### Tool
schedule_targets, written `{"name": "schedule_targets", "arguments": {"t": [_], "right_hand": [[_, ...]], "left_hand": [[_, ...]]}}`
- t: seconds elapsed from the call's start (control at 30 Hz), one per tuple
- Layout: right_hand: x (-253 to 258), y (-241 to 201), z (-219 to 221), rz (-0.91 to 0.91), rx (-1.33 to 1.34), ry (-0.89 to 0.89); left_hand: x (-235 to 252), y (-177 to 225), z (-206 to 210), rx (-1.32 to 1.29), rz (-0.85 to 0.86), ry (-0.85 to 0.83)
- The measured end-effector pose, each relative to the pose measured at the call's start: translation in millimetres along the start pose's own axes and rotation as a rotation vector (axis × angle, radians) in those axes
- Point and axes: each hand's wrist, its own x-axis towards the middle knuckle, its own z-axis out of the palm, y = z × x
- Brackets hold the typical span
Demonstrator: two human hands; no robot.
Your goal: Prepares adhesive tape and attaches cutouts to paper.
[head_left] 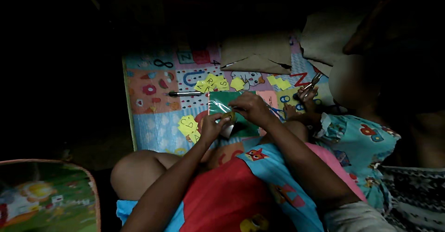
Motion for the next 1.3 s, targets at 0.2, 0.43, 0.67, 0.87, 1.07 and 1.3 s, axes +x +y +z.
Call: {"name": "schedule_targets", "arguments": {"t": [0.2, 0.43, 0.67, 0.87, 1.07, 1.3], "right_hand": [[13, -10, -27, 0.246, 0.109, 0.082], [-23, 5, 3, 0.583, 0.468, -0.324], [-25, 2, 32, 0.631, 0.599, -0.062], [-28, 7, 34, 0.584, 0.597, 0.032], [-26, 4, 36, 0.662, 0.574, 0.089], [-26, 6, 38, 0.636, 0.619, 0.162]], "left_hand": [[-3, -9, 2, 0.024, 0.069, 0.018], [-5, 6, -5, -0.044, -0.047, 0.027], [-3, 1, 1, -0.03, -0.013, 0.011], [1, 4, 2, -0.079, 0.018, 0.091], [4, 4, 8, -0.091, 0.054, 0.137], [7, 2, 9, -0.121, 0.042, 0.143]]}}
